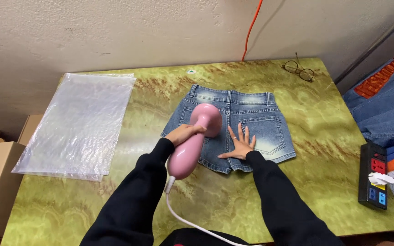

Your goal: Steaming a pair of denim shorts with a handheld steamer and then folding them on a table.

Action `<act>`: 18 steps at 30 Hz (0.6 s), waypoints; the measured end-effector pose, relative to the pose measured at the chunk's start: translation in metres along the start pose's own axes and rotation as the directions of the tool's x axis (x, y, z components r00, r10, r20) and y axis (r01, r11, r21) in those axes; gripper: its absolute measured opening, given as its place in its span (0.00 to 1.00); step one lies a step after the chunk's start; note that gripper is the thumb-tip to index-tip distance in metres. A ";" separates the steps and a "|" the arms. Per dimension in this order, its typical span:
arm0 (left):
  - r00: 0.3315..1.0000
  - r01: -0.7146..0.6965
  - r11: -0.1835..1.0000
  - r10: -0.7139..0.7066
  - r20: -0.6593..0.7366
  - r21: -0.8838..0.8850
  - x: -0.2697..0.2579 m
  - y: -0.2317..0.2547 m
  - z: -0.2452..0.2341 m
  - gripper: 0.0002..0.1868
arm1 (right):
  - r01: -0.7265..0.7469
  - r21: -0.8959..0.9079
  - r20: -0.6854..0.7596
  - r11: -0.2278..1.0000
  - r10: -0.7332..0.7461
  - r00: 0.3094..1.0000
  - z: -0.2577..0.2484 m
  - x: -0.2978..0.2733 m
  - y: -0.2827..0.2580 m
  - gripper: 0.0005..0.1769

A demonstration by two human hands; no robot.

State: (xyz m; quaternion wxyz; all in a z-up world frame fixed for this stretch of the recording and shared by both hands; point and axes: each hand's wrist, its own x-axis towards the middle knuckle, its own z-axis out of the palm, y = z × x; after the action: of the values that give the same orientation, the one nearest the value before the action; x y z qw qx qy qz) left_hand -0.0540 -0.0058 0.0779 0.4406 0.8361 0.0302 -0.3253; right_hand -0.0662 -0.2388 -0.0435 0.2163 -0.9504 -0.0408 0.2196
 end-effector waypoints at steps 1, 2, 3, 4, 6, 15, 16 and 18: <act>1.000 0.002 1.000 -0.002 0.002 0.001 -0.009 0.002 0.001 0.31 | -0.001 0.002 0.002 1.000 0.001 1.000 0.001 0.002 0.004 0.69; 1.000 0.007 1.000 -0.007 0.010 -0.012 -0.018 0.003 0.001 0.32 | 0.007 -0.020 0.013 1.000 -0.007 1.000 0.002 0.004 0.007 0.69; 1.000 0.011 1.000 -0.011 0.019 -0.026 -0.027 0.005 0.001 0.32 | 0.016 -0.042 0.025 0.999 -0.015 1.000 0.003 0.007 0.010 0.70; 1.000 0.012 1.000 -0.012 0.022 -0.026 -0.026 0.006 0.003 0.32 | 0.014 -0.042 0.026 0.999 -0.013 1.000 0.000 0.004 0.008 0.70; 1.000 -0.023 0.996 0.023 -0.007 -0.083 -0.023 0.011 0.006 0.32 | 0.018 -0.025 0.062 1.000 -0.016 0.998 -0.006 0.000 0.004 0.69; 0.975 -0.141 0.968 0.100 -0.199 -0.207 0.103 -0.007 0.029 0.34 | 0.046 -0.016 0.043 0.999 -0.045 0.998 -0.001 0.007 0.012 0.70; 0.975 -0.140 0.968 0.099 -0.197 -0.207 0.089 -0.006 0.028 0.34 | 0.045 -0.016 0.044 0.999 -0.044 0.998 -0.003 0.004 0.010 0.70; 0.981 -0.132 0.971 0.100 -0.167 -0.198 0.062 -0.004 0.025 0.33 | 0.050 -0.018 0.057 0.999 -0.049 0.997 -0.007 0.001 0.007 0.69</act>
State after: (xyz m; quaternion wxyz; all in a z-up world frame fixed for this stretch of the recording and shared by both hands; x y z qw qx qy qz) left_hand -0.0199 -0.0370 0.0298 0.5403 0.8086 0.0494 -0.2275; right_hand -0.0625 -0.2475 -0.0412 0.2113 -0.9445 -0.0726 0.2407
